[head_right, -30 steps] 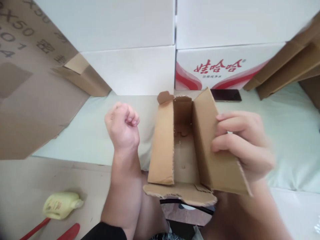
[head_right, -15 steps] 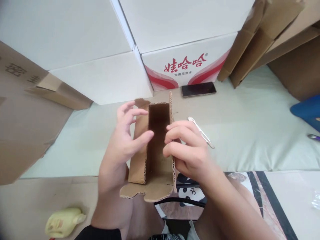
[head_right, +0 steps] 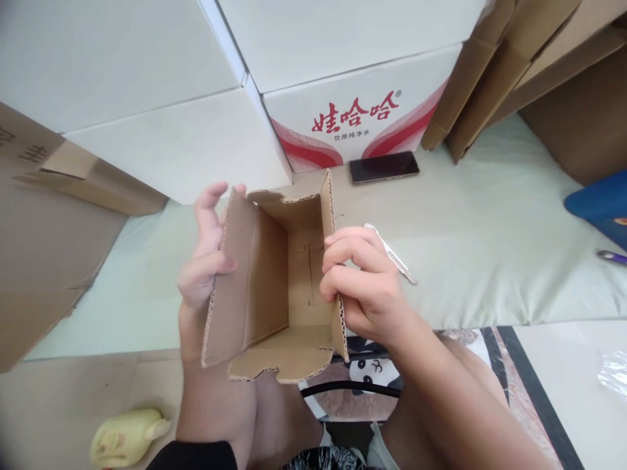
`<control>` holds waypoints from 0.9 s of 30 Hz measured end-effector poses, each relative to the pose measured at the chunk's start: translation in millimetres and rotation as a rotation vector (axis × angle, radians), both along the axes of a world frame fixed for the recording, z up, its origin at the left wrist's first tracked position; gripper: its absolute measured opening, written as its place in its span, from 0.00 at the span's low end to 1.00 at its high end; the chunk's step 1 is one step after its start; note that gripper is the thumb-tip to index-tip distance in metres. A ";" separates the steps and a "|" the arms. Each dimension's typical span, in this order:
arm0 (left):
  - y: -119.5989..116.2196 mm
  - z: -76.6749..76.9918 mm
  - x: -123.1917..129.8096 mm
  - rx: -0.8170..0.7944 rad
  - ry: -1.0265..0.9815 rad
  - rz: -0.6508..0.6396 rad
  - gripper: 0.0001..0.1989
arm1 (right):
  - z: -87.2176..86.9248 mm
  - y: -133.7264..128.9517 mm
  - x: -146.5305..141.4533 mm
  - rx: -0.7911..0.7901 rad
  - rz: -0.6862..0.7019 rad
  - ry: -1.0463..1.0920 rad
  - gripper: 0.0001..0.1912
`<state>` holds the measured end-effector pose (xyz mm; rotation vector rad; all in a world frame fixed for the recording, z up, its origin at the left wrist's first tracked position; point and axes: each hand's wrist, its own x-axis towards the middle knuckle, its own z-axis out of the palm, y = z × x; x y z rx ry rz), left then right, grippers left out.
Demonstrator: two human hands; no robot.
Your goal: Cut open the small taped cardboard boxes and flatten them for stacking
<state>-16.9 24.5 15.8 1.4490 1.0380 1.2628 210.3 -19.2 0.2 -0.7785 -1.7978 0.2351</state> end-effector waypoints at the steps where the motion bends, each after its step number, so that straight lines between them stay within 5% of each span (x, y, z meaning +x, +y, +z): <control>1: 0.9 -0.4 -2.3 -0.049 -0.071 -0.026 0.34 | 0.0 0.0 -0.2 -0.003 -0.001 0.007 0.15; 3: 2.6 -2.6 -5.7 -0.099 -0.144 -0.066 0.34 | 0.1 0.1 -0.5 -0.008 -0.002 0.016 0.15; 14: 20.3 -16.1 -10.0 0.025 0.028 0.165 0.28 | -0.1 2.7 3.5 -0.042 0.058 0.007 0.14; 22: 22.3 -12.9 -5.4 -0.011 0.005 0.154 0.23 | 43.5 -23.6 23.6 -0.308 0.115 -0.338 0.08; 27: 26.6 -15.4 -0.9 -0.016 -0.010 0.215 0.23 | 63.8 -49.2 17.0 -0.292 0.161 -0.612 0.09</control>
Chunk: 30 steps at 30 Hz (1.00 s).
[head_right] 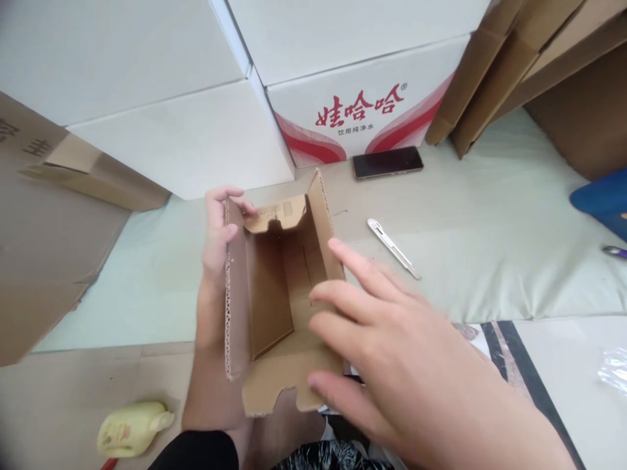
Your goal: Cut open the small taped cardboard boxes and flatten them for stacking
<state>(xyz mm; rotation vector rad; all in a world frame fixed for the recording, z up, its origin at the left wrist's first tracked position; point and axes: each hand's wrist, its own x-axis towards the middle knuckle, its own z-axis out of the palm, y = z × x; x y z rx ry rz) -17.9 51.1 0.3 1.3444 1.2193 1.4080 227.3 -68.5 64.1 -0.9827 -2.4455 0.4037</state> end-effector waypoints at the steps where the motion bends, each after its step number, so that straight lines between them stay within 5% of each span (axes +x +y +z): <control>1: 0.1 -0.1 0.6 0.003 -0.003 0.007 0.23 | 2.2 -2.4 -0.7 -0.005 0.056 0.004 0.11; 4: -0.3 0.1 1.0 0.012 -0.014 0.011 0.23 | 4.1 -5.4 -0.7 -0.012 0.123 0.009 0.14; 15: 0.7 -2.0 1.6 0.018 -0.155 -0.016 0.23 | -18.6 -0.8 -14.7 0.143 -0.273 -0.068 0.04; 30: -12.9 -6.4 0.5 0.071 0.197 -0.073 0.23 | -25.4 -8.4 -42.8 0.096 -0.286 0.186 0.28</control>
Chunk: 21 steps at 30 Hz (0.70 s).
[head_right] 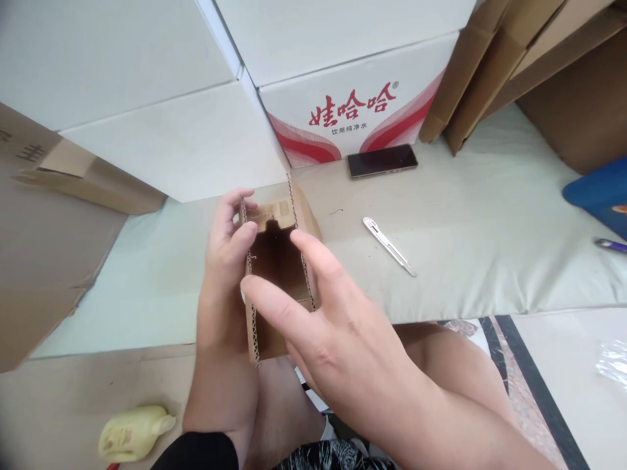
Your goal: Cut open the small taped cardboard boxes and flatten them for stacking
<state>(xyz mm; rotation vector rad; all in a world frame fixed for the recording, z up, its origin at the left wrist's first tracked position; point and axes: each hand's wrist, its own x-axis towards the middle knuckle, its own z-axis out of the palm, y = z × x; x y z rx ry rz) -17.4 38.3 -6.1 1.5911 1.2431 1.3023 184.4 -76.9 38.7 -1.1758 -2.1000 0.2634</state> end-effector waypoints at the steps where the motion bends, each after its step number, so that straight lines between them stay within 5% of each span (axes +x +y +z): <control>1: 0.9 -2.7 -0.5 0.020 0.026 0.001 0.25 | -0.3 0.6 -0.5 -0.007 0.007 0.009 0.28; 6: 5.4 -14.2 -2.7 0.100 0.157 0.048 0.33 | -1.0 3.2 0.7 -0.120 0.120 -0.131 0.29; 21: -1.9 2.3 9.7 -0.104 0.106 0.071 0.14 | -10.8 0.8 -9.6 -0.198 0.230 -0.347 0.26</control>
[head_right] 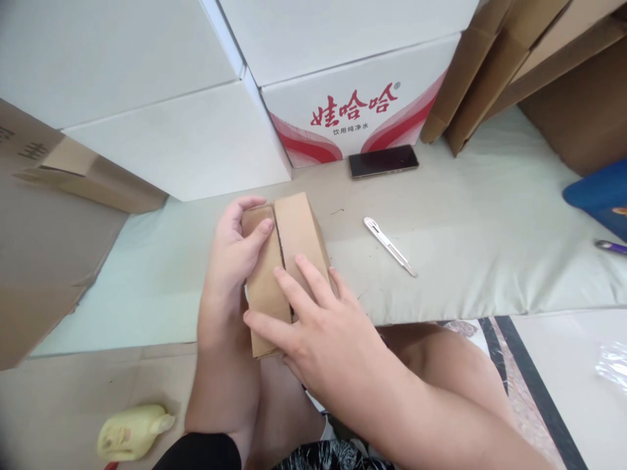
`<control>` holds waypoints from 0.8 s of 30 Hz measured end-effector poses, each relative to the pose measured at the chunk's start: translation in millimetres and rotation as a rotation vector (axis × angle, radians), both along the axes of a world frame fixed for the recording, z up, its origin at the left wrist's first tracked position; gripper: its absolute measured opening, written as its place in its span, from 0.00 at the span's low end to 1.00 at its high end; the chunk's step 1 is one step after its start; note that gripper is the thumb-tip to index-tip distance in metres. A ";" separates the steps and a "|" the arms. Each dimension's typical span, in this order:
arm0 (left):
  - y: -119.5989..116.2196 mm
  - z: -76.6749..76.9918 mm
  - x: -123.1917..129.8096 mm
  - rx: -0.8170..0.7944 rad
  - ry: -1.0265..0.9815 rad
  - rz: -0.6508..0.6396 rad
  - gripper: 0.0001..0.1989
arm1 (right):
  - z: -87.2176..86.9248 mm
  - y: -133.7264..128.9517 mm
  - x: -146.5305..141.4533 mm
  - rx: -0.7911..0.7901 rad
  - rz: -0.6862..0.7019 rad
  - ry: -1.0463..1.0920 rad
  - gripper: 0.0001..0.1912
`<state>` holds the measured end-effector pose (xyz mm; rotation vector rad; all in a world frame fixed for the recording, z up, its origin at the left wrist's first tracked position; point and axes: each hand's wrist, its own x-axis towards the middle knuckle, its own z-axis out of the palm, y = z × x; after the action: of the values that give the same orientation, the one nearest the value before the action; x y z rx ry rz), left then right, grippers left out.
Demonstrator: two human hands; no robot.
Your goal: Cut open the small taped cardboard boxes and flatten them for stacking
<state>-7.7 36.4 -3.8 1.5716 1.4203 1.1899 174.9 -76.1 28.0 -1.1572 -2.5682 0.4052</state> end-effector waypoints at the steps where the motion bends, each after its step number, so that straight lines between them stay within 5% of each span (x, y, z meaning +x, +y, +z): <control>1: -1.4 2.1 2.2 -0.005 0.004 0.012 0.13 | 0.0 -1.7 -1.9 0.017 0.001 -0.020 0.27; 12: -19.2 12.2 28.6 -0.040 -0.211 0.097 0.13 | 1.0 -6.0 -10.3 0.056 -0.047 -0.096 0.13; 18: -21.6 12.1 38.4 0.074 -0.335 0.004 0.09 | -2.0 0.3 0.3 0.074 -0.120 -0.066 0.21; 24: -19.1 9.9 37.5 -0.019 -0.545 -0.002 0.04 | -4.1 -0.8 -6.5 0.066 -0.159 -0.058 0.16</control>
<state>29.8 17.3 6.0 1.1119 1.0634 1.4575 168.4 -76.9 23.9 -1.3551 -2.4942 0.2526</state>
